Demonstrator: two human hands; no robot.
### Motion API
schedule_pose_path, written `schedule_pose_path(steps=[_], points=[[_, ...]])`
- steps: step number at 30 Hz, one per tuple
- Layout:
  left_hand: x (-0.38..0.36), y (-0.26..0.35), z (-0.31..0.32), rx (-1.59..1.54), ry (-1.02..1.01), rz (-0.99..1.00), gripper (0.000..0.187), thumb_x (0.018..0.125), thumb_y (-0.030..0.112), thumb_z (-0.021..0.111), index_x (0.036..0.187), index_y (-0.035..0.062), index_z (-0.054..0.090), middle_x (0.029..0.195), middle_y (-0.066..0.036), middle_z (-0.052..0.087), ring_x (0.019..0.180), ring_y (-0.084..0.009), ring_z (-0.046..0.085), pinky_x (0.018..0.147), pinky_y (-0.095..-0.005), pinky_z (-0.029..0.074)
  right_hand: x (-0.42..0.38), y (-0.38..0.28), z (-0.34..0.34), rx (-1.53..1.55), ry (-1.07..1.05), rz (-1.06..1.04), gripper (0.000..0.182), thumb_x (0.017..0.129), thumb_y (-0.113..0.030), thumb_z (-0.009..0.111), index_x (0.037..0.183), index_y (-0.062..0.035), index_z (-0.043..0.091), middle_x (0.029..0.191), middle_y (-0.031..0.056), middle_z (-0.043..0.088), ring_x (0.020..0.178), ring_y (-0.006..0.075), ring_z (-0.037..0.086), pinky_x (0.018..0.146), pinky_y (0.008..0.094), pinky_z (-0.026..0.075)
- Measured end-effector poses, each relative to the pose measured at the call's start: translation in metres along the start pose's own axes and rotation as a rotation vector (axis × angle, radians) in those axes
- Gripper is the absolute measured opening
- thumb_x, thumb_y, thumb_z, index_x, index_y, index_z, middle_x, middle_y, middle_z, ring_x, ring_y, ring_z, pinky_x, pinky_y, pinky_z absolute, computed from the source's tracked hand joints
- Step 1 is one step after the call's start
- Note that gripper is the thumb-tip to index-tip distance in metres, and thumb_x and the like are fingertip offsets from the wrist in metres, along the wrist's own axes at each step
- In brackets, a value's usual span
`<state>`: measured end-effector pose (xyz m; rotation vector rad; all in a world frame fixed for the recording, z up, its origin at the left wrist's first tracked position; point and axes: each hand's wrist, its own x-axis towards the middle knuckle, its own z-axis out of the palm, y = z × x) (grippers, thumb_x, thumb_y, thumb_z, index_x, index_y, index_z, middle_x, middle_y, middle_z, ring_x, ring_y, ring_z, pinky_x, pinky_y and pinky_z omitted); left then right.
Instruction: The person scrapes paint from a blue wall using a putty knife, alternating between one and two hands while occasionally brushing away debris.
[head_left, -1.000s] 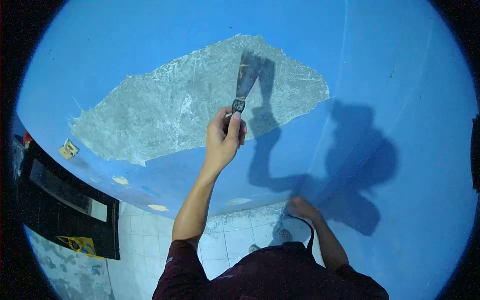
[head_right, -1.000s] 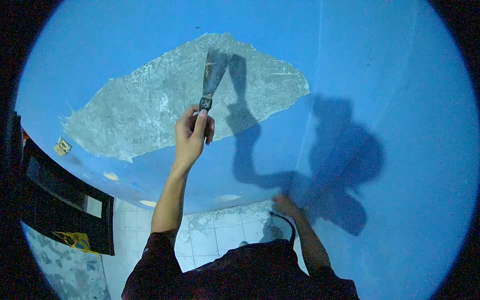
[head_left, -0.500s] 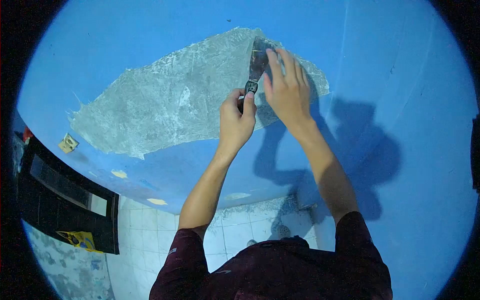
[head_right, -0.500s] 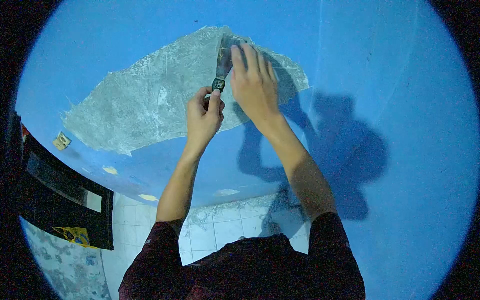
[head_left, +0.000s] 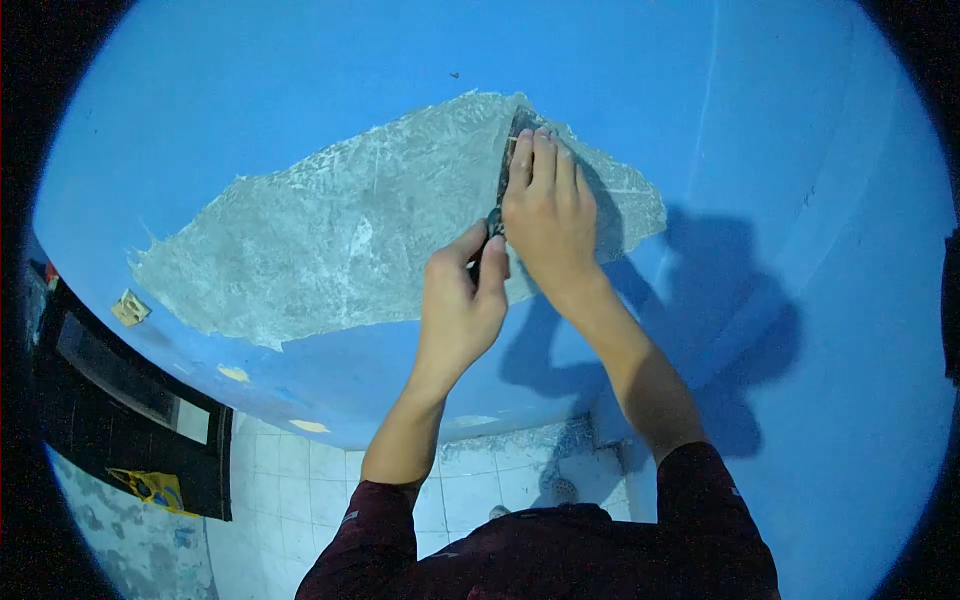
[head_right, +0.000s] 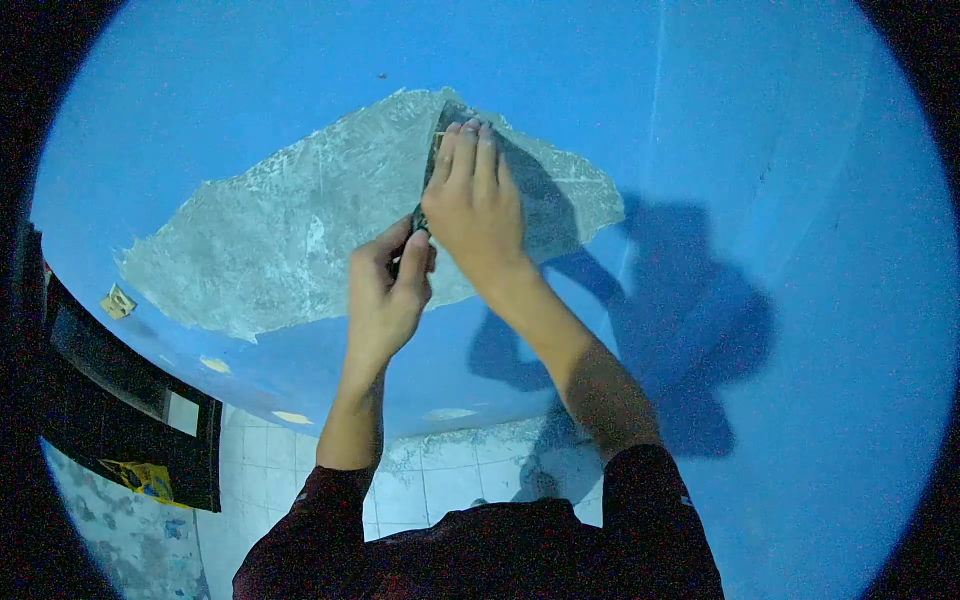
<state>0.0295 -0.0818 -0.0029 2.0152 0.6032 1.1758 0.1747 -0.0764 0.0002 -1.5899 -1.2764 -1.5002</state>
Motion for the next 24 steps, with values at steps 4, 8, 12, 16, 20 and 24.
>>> schedule_pose_path(steps=[4,8,12,16,20,24], points=[[0.000,0.001,0.000,-0.067,0.017,-0.095,0.022,0.100,0.012,0.054,0.088,-0.0052,0.062,0.063,-0.003,0.055,0.057,-0.0070,0.049,0.051,-0.0281,0.039,0.001,-0.002,0.001,0.026,-0.039,0.046,0.041,0.083,-0.009,0.059,0.116,0.0157,0.062,0.114,0.0263,0.064,0.109,0.0346,0.063,0.089,0.0362,0.055],[-0.002,-0.013,0.024,-0.208,0.123,-0.108,0.021,0.099,0.009,0.058,0.105,-0.0079,0.067,0.066,0.001,0.057,0.060,-0.0029,0.049,0.051,-0.0236,0.038,-0.005,0.010,0.009,-0.009,0.030,-0.042,0.041,0.081,-0.009,0.060,0.113,0.0164,0.064,0.115,0.0291,0.065,0.108,0.0385,0.065,0.091,0.0387,0.056],[-0.002,-0.011,0.024,-0.221,0.196,-0.171,0.026,0.099,0.008,0.060,0.112,-0.0137,0.065,0.070,0.002,0.058,0.064,-0.0012,0.050,0.053,-0.0199,0.037,-0.003,0.006,0.009,-0.004,0.026,-0.063,0.041,0.080,-0.008,0.062,0.113,0.0167,0.064,0.114,0.0296,0.065,0.109,0.0392,0.064,0.093,0.0391,0.055],[0.012,-0.004,-0.011,-0.102,0.030,-0.174,0.026,0.099,0.006,0.059,0.115,-0.0135,0.065,0.073,0.001,0.060,0.066,-0.0020,0.050,0.055,-0.0196,0.040,0.002,-0.014,0.023,-0.138,0.078,0.038,0.034,0.084,-0.004,0.061,0.113,0.0144,0.064,0.111,0.0272,0.066,0.103,0.0349,0.067,0.083,0.0361,0.056],[0.006,-0.029,0.022,-0.129,0.184,-0.094,0.022,0.100,0.007,0.057,0.111,-0.0107,0.066,0.076,0.001,0.061,0.068,-0.0031,0.049,0.057,-0.0201,0.040,-0.002,-0.002,0.019,-0.134,0.025,-0.050,0.037,0.084,-0.005,0.060,0.114,0.0165,0.064,0.110,0.0281,0.067,0.106,0.0383,0.067,0.087,0.0381,0.057],[0.005,-0.034,0.058,-0.304,0.216,-0.096,0.027,0.100,0.008,0.057,0.115,-0.0132,0.064,0.080,-0.002,0.064,0.071,-0.0049,0.054,0.060,-0.0215,0.044,-0.006,0.024,0.012,-0.037,-0.031,-0.146,0.043,0.084,-0.006,0.060,0.122,0.0154,0.060,0.119,0.0266,0.063,0.116,0.0390,0.062,0.096,0.0393,0.054]])
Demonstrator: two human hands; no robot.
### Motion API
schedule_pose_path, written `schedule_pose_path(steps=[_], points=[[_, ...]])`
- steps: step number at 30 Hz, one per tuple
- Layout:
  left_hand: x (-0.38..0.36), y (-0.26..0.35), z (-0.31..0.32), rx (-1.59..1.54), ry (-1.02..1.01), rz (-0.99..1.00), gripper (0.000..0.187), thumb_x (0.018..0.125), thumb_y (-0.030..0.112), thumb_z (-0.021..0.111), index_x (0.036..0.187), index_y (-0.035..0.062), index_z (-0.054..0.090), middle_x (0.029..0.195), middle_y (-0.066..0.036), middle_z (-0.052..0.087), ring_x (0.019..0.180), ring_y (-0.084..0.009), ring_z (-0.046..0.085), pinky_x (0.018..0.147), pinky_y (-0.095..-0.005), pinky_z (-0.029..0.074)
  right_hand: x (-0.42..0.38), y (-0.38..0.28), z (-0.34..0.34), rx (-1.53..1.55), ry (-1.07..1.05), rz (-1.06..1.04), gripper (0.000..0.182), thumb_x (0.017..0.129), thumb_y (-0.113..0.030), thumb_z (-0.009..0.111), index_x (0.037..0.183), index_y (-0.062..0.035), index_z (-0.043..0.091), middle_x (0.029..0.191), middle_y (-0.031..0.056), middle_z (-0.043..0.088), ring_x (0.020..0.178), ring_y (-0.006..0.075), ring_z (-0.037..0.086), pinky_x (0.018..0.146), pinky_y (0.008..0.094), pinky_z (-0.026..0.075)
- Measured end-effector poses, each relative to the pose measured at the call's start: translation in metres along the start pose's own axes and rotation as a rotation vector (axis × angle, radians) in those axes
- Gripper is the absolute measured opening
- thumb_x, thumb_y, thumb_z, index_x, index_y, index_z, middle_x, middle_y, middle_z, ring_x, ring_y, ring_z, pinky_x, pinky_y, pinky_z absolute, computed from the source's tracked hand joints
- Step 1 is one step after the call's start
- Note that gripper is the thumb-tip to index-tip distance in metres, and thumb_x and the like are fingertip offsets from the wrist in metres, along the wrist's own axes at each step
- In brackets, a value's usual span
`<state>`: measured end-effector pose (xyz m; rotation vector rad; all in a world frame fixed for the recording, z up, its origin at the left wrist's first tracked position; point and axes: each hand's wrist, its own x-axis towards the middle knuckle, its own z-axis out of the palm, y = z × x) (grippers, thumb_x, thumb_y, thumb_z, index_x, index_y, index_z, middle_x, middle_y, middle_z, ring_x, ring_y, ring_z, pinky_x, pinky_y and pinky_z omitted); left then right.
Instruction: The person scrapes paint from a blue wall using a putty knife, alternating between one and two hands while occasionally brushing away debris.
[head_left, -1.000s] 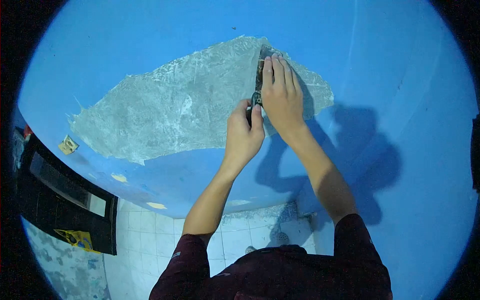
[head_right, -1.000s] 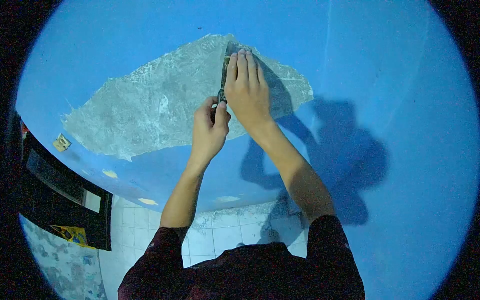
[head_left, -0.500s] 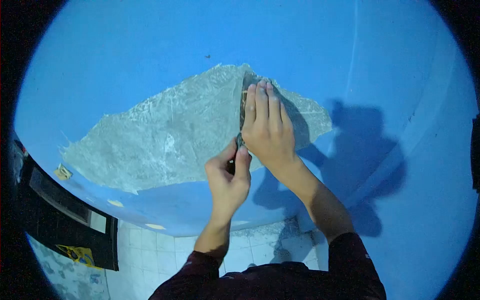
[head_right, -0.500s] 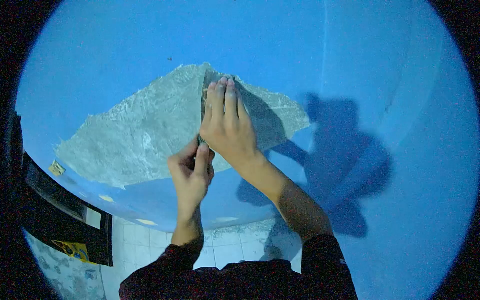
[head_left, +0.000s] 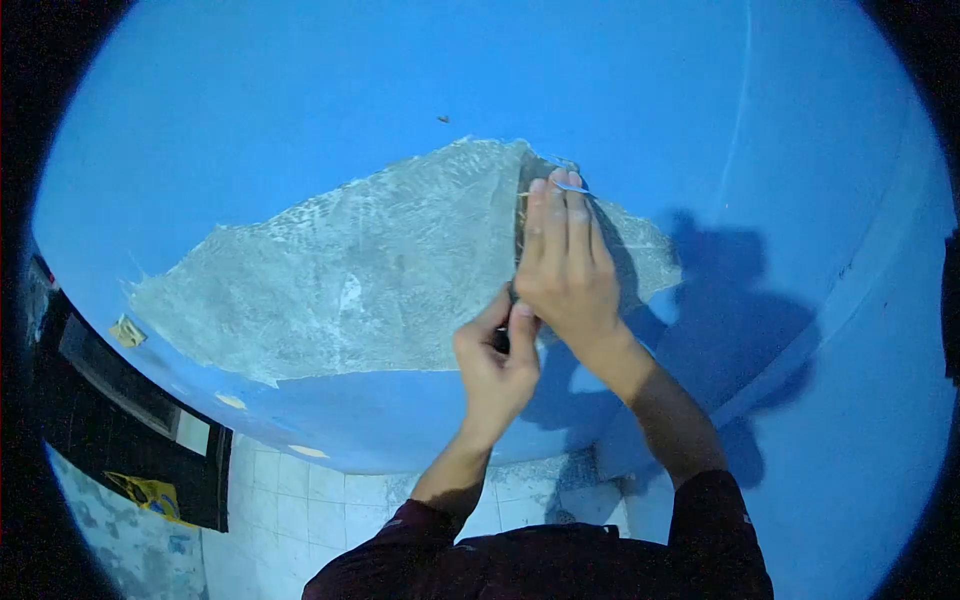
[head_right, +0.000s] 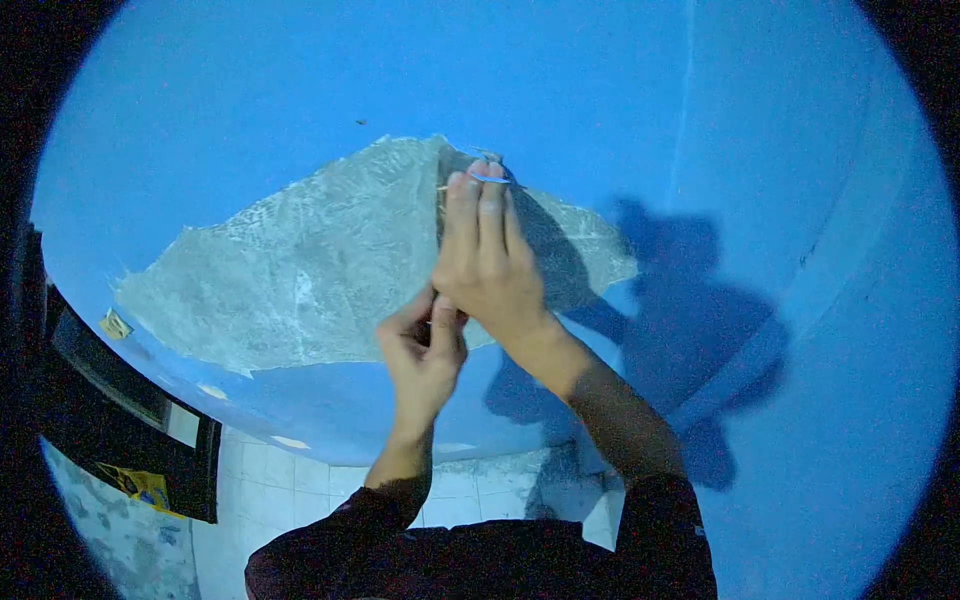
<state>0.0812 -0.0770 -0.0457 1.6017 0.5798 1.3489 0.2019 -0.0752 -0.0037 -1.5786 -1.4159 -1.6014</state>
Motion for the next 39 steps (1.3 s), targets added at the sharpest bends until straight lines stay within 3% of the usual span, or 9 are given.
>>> schedule_pose_path(steps=[13,15,18,20,21,24,28,34,39], points=[[0.026,0.022,-0.027,0.183,-0.198,0.153,0.023,0.100,0.016,0.060,0.093,-0.0046,0.068,0.065,-0.002,0.059,0.044,-0.0060,0.046,0.039,-0.0239,0.033,-0.026,0.013,-0.022,0.281,-0.049,0.258,0.053,0.087,-0.008,0.062,0.138,0.0021,0.052,0.139,0.0167,0.054,0.119,0.0298,0.059,0.096,0.0392,0.052],[0.017,0.016,-0.033,0.204,-0.205,0.130,0.022,0.100,0.015,0.059,0.093,-0.0044,0.068,0.065,-0.002,0.059,0.044,-0.0064,0.047,0.040,-0.0243,0.034,-0.066,0.006,-0.027,0.440,-0.092,0.352,0.047,0.089,-0.010,0.065,0.134,-0.0012,0.057,0.127,0.0166,0.062,0.109,0.0311,0.063,0.092,0.0389,0.053],[0.003,-0.005,-0.046,0.235,-0.214,0.108,0.022,0.100,0.015,0.059,0.093,-0.0041,0.068,0.065,-0.002,0.059,0.046,-0.0068,0.049,0.041,-0.0248,0.036,-0.196,-0.020,-0.008,1.474,-0.465,0.980,0.025,0.091,-0.016,0.070,0.108,0.0018,0.069,0.096,0.0053,0.072,0.089,0.0231,0.069,0.083,0.0389,0.054],[-0.005,-0.008,-0.051,0.236,-0.212,0.113,0.022,0.100,0.015,0.059,0.093,-0.0039,0.068,0.065,-0.002,0.059,0.046,-0.0069,0.049,0.042,-0.0250,0.036,-0.307,-0.053,-0.012,1.393,-0.867,0.994,0.017,0.091,-0.017,0.069,0.101,-0.0039,0.072,0.096,0.0053,0.072,0.090,0.0260,0.069,0.083,0.0438,0.055],[-0.009,-0.007,-0.052,0.234,-0.206,0.080,0.022,0.100,0.015,0.058,0.093,-0.0038,0.068,0.066,-0.002,0.060,0.047,-0.0065,0.049,0.043,-0.0249,0.037,-0.321,-0.066,-0.038,0.655,-1.257,0.424,0.017,0.090,-0.018,0.067,0.099,-0.0045,0.072,0.095,0.0118,0.071,0.094,0.0349,0.068,0.085,0.0495,0.055],[-0.014,-0.011,-0.049,0.202,-0.201,0.026,0.023,0.101,0.015,0.058,0.092,-0.0034,0.067,0.065,-0.002,0.059,0.049,-0.0059,0.049,0.044,-0.0246,0.037,-0.333,-0.070,-0.077,0.422,-1.404,-0.048,0.020,0.089,-0.017,0.065,0.104,-0.0053,0.071,0.101,0.0182,0.068,0.102,0.0407,0.065,0.087,0.0544,0.052],[-0.014,-0.001,-0.036,0.195,-0.193,0.026,0.026,0.101,0.016,0.056,0.086,-0.0027,0.066,0.063,0.000,0.057,0.050,-0.0050,0.048,0.044,-0.0244,0.034,-0.225,-0.047,-0.080,0.616,-0.865,0.406,0.031,0.093,-0.016,0.062,0.120,-0.0038,0.065,0.116,0.0188,0.064,0.108,0.0407,0.062,0.093,0.0501,0.052],[-0.017,0.006,-0.016,0.327,-0.109,0.150,0.028,0.099,0.016,0.058,0.080,-0.0039,0.064,0.061,-0.001,0.057,0.055,-0.0059,0.048,0.051,-0.0288,0.037,-0.081,-0.004,-0.054,0.471,-0.184,0.419,0.049,0.089,-0.015,0.065,0.135,-0.0015,0.053,0.133,0.0160,0.056,0.124,0.0348,0.055,0.099,0.0445,0.050],[-0.016,0.007,-0.007,0.415,-0.122,0.158,0.025,0.098,0.013,0.057,0.084,-0.0058,0.065,0.063,-0.006,0.059,0.058,-0.0099,0.053,0.054,-0.0311,0.042,-0.058,-0.002,-0.024,0.293,-0.061,0.258,0.049,0.088,-0.010,0.062,0.134,0.0024,0.054,0.135,0.0187,0.056,0.127,0.0330,0.055,0.101,0.0421,0.050]])
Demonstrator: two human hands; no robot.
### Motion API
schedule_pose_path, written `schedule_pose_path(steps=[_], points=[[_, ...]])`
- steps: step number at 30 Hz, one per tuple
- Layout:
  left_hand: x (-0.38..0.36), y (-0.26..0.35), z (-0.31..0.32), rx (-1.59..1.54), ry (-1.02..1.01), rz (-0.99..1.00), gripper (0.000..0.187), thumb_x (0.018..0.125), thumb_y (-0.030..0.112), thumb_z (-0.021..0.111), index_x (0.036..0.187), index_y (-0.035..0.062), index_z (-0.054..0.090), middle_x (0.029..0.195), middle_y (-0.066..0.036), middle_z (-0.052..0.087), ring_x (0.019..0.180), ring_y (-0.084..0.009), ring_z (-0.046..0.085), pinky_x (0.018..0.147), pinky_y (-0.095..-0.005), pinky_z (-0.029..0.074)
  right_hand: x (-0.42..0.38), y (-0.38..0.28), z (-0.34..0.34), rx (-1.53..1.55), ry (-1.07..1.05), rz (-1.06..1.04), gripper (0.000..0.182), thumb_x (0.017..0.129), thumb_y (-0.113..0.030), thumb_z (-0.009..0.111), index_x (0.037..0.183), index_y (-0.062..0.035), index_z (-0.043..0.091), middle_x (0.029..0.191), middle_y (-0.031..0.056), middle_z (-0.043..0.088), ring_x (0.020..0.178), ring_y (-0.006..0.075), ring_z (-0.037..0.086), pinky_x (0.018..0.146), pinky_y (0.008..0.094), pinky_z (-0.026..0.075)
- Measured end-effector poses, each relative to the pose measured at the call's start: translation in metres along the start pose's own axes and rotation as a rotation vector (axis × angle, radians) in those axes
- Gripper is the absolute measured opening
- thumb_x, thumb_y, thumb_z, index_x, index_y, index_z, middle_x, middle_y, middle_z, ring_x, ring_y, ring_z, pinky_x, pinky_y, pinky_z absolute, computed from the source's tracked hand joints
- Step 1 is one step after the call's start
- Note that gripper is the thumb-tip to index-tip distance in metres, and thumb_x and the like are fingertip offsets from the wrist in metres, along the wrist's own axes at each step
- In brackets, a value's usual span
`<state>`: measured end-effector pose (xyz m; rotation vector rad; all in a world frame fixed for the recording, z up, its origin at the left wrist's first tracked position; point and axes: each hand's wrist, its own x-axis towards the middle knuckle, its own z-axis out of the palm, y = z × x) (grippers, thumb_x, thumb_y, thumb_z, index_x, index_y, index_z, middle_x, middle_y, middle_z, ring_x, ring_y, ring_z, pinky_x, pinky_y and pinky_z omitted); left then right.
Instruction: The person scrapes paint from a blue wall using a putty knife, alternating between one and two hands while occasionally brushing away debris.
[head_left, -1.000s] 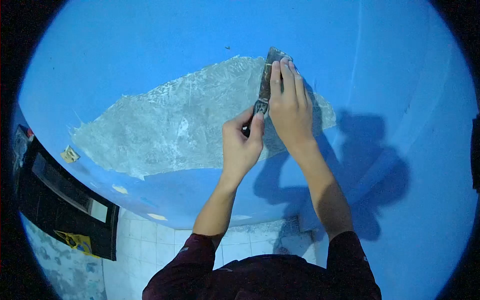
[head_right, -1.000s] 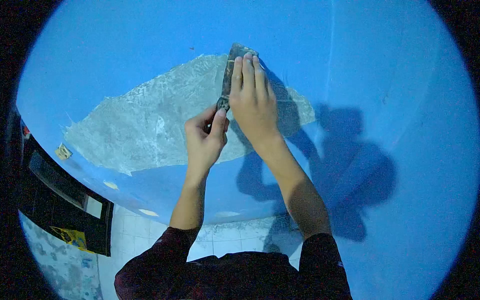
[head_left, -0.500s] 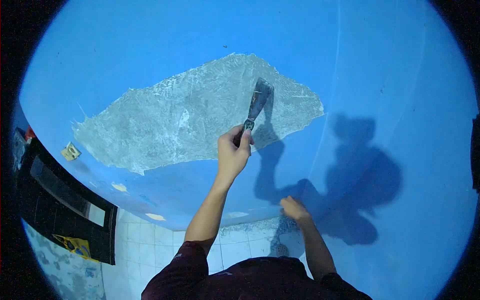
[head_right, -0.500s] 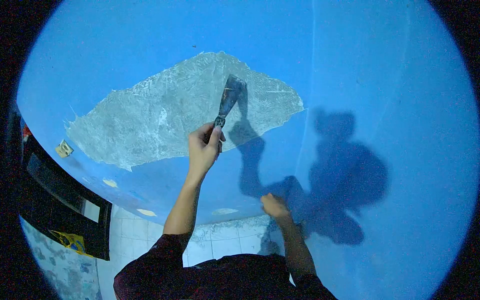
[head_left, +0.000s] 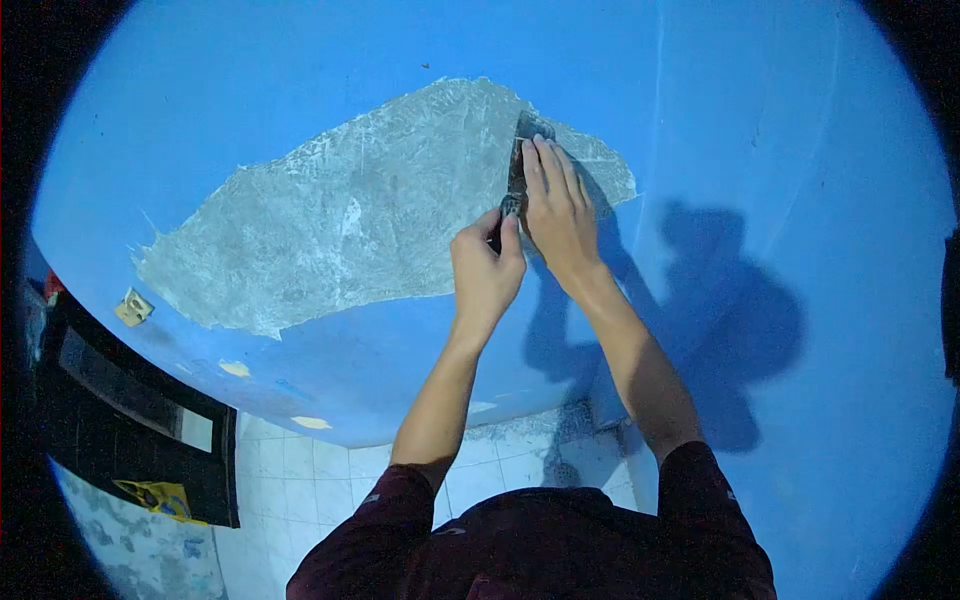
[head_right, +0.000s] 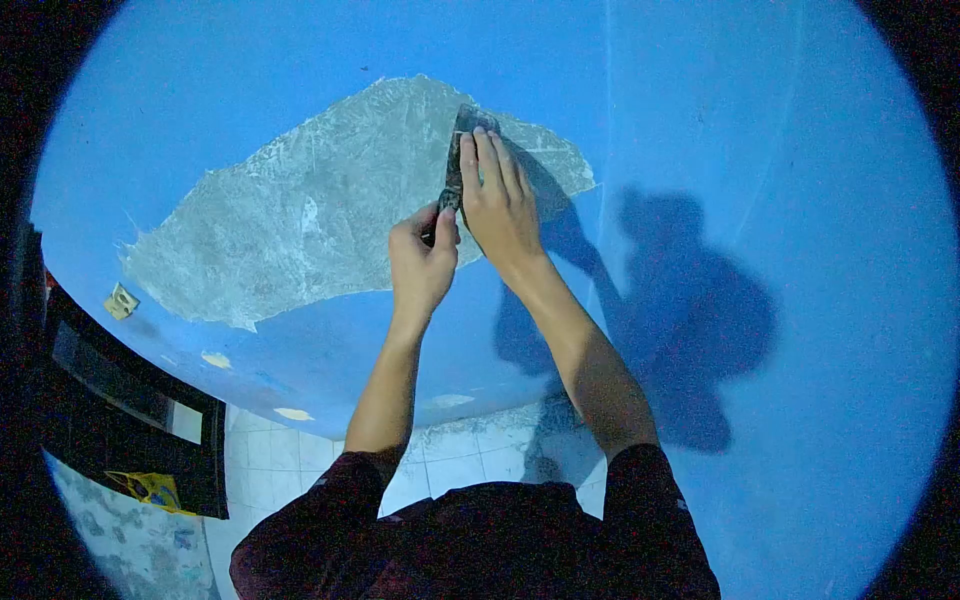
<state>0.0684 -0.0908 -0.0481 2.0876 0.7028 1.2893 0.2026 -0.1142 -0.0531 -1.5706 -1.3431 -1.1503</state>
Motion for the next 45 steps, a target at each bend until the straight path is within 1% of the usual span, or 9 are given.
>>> schedule_pose_path(steps=[9,11,12,16,20,27,31,40,45], points=[[-0.003,0.030,0.007,-0.103,-0.031,-0.046,0.022,0.100,0.009,0.053,0.090,-0.0080,0.065,0.067,-0.009,0.063,0.063,-0.0102,0.057,0.059,-0.0299,0.047,0.020,0.005,0.005,-0.160,0.016,-0.071,0.044,0.086,-0.009,0.059,0.126,0.0083,0.058,0.127,0.0212,0.061,0.123,0.0321,0.059,0.100,0.0384,0.052],[-0.006,0.035,0.014,-0.198,0.035,-0.047,0.019,0.096,0.006,0.054,0.088,-0.0084,0.062,0.064,-0.019,0.064,0.055,-0.0258,0.063,0.056,-0.0374,0.046,0.023,0.010,0.001,-0.167,-0.019,-0.093,0.043,0.086,-0.009,0.059,0.125,0.0087,0.059,0.126,0.0215,0.062,0.122,0.0324,0.059,0.099,0.0379,0.052],[-0.008,0.031,0.017,-0.186,0.035,-0.061,0.018,0.097,0.006,0.054,0.090,-0.0081,0.062,0.063,-0.017,0.062,0.056,-0.0180,0.061,0.055,-0.0344,0.045,0.022,0.012,0.000,-0.142,-0.009,-0.117,0.043,0.086,-0.009,0.058,0.125,0.0094,0.059,0.126,0.0218,0.062,0.121,0.0328,0.060,0.098,0.0379,0.053],[-0.005,0.040,0.001,-0.135,-0.029,-0.140,0.017,0.097,0.007,0.057,0.092,-0.0078,0.063,0.063,-0.013,0.057,0.060,-0.0084,0.054,0.055,-0.0298,0.043,0.022,0.007,0.005,-0.100,0.025,-0.060,0.043,0.086,-0.008,0.057,0.124,0.0108,0.058,0.125,0.0219,0.062,0.115,0.0331,0.063,0.095,0.0380,0.054],[0.003,0.034,-0.006,-0.160,-0.046,-0.103,0.018,0.098,0.008,0.057,0.094,-0.0085,0.064,0.061,-0.007,0.054,0.061,-0.0054,0.045,0.051,-0.0293,0.038,0.023,-0.003,0.014,-0.121,0.049,0.016,0.041,0.087,-0.008,0.057,0.124,0.0101,0.058,0.123,0.0219,0.063,0.114,0.0335,0.064,0.094,0.0382,0.055],[-0.013,0.028,0.023,-0.267,0.092,-0.191,0.024,0.096,0.008,0.060,0.107,-0.0140,0.065,0.065,-0.007,0.060,0.063,-0.0055,0.050,0.054,-0.0258,0.042,0.021,0.018,0.006,-0.065,0.058,-0.114,0.040,0.087,-0.008,0.058,0.123,0.0084,0.061,0.123,0.0212,0.063,0.115,0.0332,0.064,0.094,0.0383,0.055],[0.006,0.030,-0.016,-0.139,-0.035,-0.146,0.027,0.096,0.009,0.062,0.106,-0.0164,0.064,0.062,-0.007,0.057,0.063,-0.0053,0.048,0.053,-0.0263,0.041,0.026,-0.005,0.018,-0.201,0.114,-0.043,0.039,0.086,-0.007,0.058,0.120,0.0127,0.061,0.119,0.0255,0.064,0.110,0.0340,0.065,0.090,0.0384,0.055],[-0.010,0.020,0.035,-0.291,0.154,-0.210,0.022,0.097,0.009,0.060,0.104,-0.0112,0.065,0.061,0.001,0.051,0.061,-0.0031,0.043,0.050,-0.0247,0.034,0.019,0.022,0.020,-0.111,0.118,-0.161,0.039,0.089,-0.008,0.056,0.123,0.0104,0.061,0.125,0.0242,0.063,0.117,0.0347,0.063,0.090,0.0377,0.054],[0.000,0.023,0.003,-0.276,0.050,-0.204,0.020,0.097,0.007,0.060,0.108,-0.0097,0.066,0.064,0.001,0.054,0.062,-0.0029,0.045,0.051,-0.0240,0.036,0.021,0.004,0.026,-0.174,0.123,-0.087,0.038,0.089,-0.007,0.056,0.122,0.0120,0.061,0.122,0.0261,0.064,0.115,0.0360,0.064,0.090,0.0389,0.055]])
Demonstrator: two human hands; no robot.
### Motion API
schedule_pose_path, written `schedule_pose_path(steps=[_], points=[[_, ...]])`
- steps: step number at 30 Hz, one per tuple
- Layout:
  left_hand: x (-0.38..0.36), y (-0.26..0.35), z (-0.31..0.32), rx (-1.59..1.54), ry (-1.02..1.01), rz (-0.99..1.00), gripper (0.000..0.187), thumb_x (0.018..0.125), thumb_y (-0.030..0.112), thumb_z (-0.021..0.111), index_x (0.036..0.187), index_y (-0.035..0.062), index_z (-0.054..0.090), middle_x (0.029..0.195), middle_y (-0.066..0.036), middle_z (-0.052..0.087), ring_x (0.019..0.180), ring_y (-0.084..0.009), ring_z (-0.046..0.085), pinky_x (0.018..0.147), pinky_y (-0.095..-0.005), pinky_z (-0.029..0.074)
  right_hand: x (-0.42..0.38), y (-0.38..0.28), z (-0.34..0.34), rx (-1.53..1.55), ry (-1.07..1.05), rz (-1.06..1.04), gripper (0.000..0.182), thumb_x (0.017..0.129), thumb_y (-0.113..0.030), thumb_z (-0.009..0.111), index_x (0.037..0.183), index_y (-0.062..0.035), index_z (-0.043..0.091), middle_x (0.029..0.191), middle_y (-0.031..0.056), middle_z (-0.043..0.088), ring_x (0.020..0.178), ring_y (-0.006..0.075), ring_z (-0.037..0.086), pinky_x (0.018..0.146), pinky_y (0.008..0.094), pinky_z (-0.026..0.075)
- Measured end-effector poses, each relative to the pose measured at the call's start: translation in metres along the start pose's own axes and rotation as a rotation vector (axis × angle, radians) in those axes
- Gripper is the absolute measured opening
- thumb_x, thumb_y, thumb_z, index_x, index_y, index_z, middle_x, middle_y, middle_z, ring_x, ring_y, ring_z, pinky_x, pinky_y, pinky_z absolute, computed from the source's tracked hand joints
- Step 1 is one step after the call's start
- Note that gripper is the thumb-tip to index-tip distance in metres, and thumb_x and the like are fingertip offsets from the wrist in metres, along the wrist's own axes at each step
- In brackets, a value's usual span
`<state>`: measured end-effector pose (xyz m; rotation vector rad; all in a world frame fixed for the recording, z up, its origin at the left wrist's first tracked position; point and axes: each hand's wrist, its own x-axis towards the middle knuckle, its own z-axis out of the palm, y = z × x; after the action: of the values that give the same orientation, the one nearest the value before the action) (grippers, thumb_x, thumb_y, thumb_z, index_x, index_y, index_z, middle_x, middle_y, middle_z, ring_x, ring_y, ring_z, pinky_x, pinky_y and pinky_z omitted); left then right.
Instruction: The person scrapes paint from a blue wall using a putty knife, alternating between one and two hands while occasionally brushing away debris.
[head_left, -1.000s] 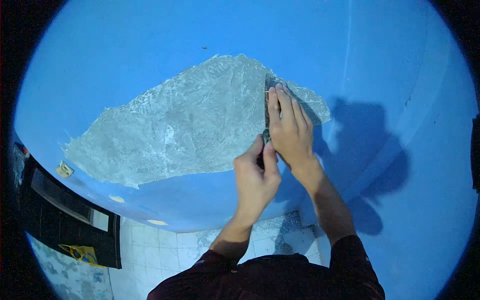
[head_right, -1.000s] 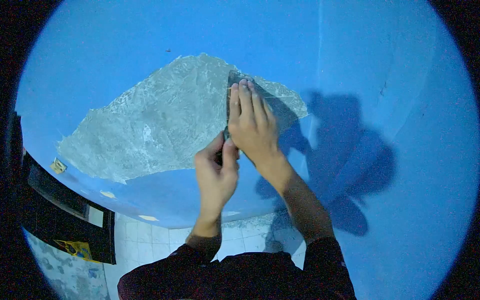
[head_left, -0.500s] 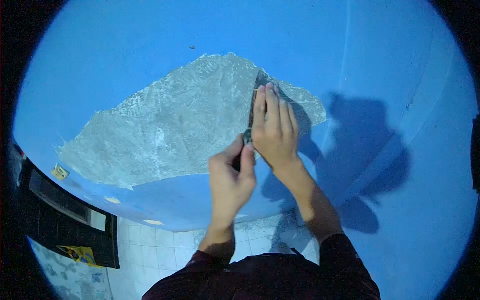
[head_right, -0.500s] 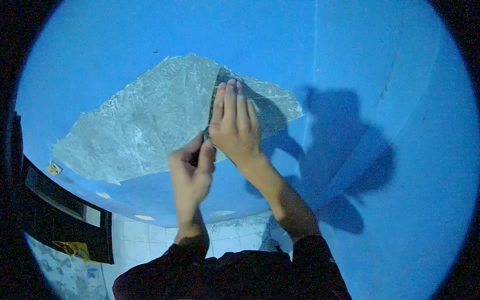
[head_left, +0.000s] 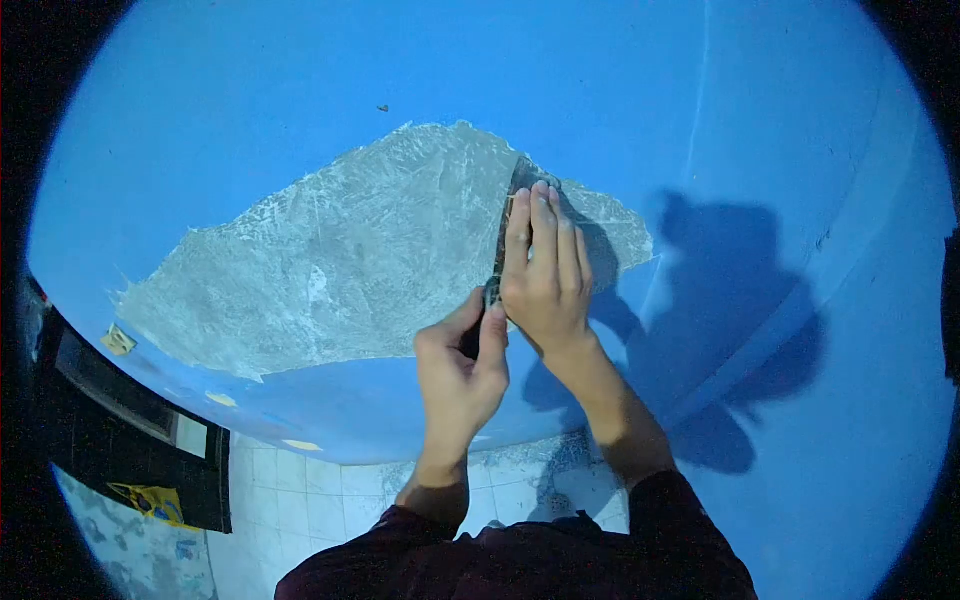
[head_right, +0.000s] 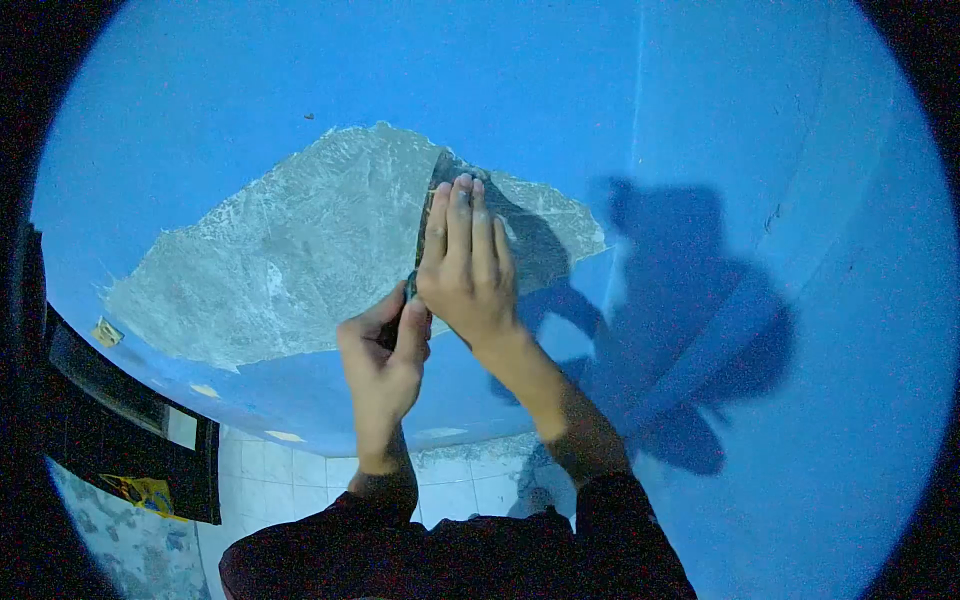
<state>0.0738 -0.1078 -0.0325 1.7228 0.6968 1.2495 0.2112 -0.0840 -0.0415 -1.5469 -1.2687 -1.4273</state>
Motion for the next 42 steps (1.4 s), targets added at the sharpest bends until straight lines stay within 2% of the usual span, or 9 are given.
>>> schedule_pose_path(steps=[12,17,21,24,26,27,29,34,42], points=[[0.014,-0.039,-0.002,0.030,-0.035,0.080,0.023,0.098,0.014,0.063,0.103,-0.0067,0.071,0.068,0.000,0.061,0.053,-0.0051,0.051,0.047,-0.0231,0.040,-0.012,0.010,-0.012,0.016,-0.075,-0.039,0.044,0.089,-0.007,0.059,0.131,0.0079,0.056,0.132,0.0209,0.060,0.121,0.0327,0.060,0.094,0.0389,0.053],[0.035,-0.036,-0.052,0.064,-0.048,0.009,0.024,0.095,0.016,0.068,0.102,-0.0067,0.072,0.071,-0.006,0.067,0.052,-0.0081,0.057,0.046,-0.0241,0.043,-0.133,-0.018,-0.032,0.325,-0.379,0.116,0.043,0.091,-0.015,0.060,0.131,-0.0001,0.058,0.128,0.0144,0.060,0.113,0.0332,0.059,0.094,0.0421,0.051],[0.036,-0.019,-0.058,0.086,-0.073,0.004,0.023,0.096,0.014,0.067,0.103,-0.0070,0.071,0.071,-0.006,0.067,0.054,-0.0076,0.057,0.049,-0.0232,0.044,-0.386,-0.020,-0.061,0.426,-1.074,-0.006,0.026,0.093,-0.016,0.060,0.113,-0.0024,0.066,0.118,0.0173,0.065,0.096,0.0361,0.067,0.083,0.0482,0.056],[0.030,-0.029,-0.049,0.088,-0.085,0.027,0.024,0.098,0.015,0.065,0.104,-0.0072,0.070,0.073,-0.006,0.066,0.059,-0.0064,0.057,0.052,-0.0230,0.043,-0.539,-0.018,-0.110,0.526,-2.463,0.100,0.043,0.091,-0.036,0.067,0.113,0.0014,0.069,0.114,0.0215,0.070,0.099,0.0384,0.068,0.091,0.0535,0.051],[0.028,-0.030,-0.036,0.085,-0.082,0.063,0.025,0.099,0.017,0.062,0.106,-0.0071,0.068,0.073,-0.005,0.065,0.063,-0.0055,0.055,0.055,-0.0234,0.041,-0.565,-0.021,-0.126,0.787,-2.607,0.108,0.051,0.092,-0.039,0.068,0.123,0.0011,0.065,0.123,0.0214,0.066,0.111,0.0381,0.064,0.096,0.0524,0.049],[0.027,-0.032,-0.030,0.050,-0.075,0.072,0.025,0.100,0.017,0.062,0.106,-0.0071,0.068,0.073,-0.004,0.063,0.063,-0.0056,0.054,0.055,-0.0237,0.041,-0.560,-0.022,-0.126,0.783,-2.605,0.109,0.051,0.092,-0.039,0.068,0.123,0.0011,0.065,0.123,0.0214,0.066,0.111,0.0381,0.064,0.096,0.0524,0.049],[0.024,-0.032,-0.020,0.003,-0.081,0.066,0.025,0.101,0.016,0.060,0.108,-0.0065,0.067,0.071,-0.001,0.060,0.062,-0.0057,0.051,0.055,-0.0241,0.041,-0.548,-0.037,-0.138,0.778,-1.705,0.447,0.054,0.093,-0.033,0.067,0.134,0.0003,0.058,0.134,0.0221,0.060,0.122,0.0376,0.058,0.103,0.0493,0.046],[0.017,-0.032,-0.010,-0.019,-0.069,0.043,0.023,0.101,0.015,0.059,0.107,-0.0063,0.067,0.071,-0.002,0.060,0.061,-0.0054,0.051,0.054,-0.0240,0.040,-0.218,-0.017,-0.084,0.579,-0.799,0.545,0.054,0.098,-0.022,0.060,0.145,-0.0006,0.045,0.138,0.0265,0.053,0.124,0.0437,0.054,0.105,0.0470,0.045],[0.007,-0.013,-0.003,-0.056,-0.049,0.057,0.024,0.102,0.018,0.057,0.104,-0.0042,0.066,0.066,0.001,0.055,0.047,-0.0048,0.045,0.041,-0.0220,0.032,-0.010,0.010,-0.036,0.302,-0.166,0.123,0.059,0.086,-0.010,0.064,0.142,-0.0014,0.047,0.140,0.0161,0.052,0.127,0.0332,0.053,0.106,0.0432,0.045]])
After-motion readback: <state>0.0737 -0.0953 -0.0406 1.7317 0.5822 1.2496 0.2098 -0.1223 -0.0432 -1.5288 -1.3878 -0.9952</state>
